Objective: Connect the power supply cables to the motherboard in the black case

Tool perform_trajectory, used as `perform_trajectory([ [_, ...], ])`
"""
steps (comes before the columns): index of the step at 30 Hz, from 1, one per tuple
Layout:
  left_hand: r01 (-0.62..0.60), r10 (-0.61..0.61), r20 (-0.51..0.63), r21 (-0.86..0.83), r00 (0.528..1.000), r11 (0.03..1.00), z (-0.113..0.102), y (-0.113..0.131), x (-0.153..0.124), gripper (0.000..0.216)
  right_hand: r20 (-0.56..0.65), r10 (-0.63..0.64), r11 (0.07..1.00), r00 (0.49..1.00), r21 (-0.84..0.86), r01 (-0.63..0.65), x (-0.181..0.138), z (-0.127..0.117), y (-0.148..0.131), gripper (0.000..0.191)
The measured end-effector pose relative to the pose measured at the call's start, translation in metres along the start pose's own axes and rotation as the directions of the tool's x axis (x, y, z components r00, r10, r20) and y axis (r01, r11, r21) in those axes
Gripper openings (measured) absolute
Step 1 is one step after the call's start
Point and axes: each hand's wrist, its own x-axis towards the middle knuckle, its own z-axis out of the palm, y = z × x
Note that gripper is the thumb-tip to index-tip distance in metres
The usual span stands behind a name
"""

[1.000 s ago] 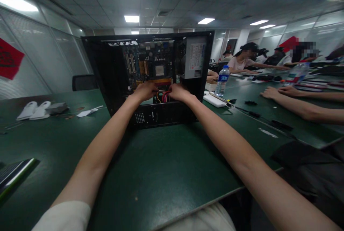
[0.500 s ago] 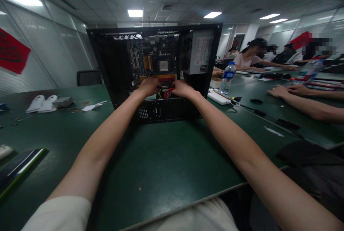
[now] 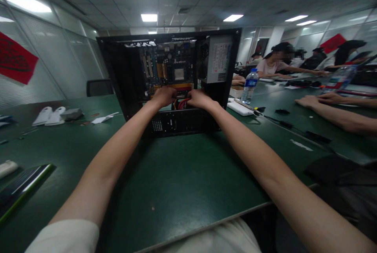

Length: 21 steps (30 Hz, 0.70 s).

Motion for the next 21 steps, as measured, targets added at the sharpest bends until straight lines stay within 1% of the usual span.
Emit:
perform_trajectory([
  [2,-0.022,0.022,0.002,0.01,1.0,1.0,0.0005,-0.0007,0.001,0.024,-0.001,-0.016,1.0,1.0,0.001,0.016,0.0004,0.0004,0.0005,0.029],
  [7,-0.057,0.056,0.012,0.028,0.998,0.998,0.0019,-0.0021,0.0025,0.024,-0.013,-0.01,1.0,1.0,0.013,0.01,0.0019,0.0025,0.0021,0.028],
  [16,-0.022,0.021,0.014,0.033,1.0,0.999,-0.0016,0.0007,-0.0005,0.024,-0.03,-0.045,0.999,0.999,0.021,0.045,0.006,0.0062,0.0052,0.027],
  [21,-0.015,0.014,0.023,0.064,1.0,0.998,-0.0032,0.002,-0.0016,0.026,-0.028,-0.038,0.999,0.999,0.006,0.039,0.0074,0.0073,0.0052,0.028],
])
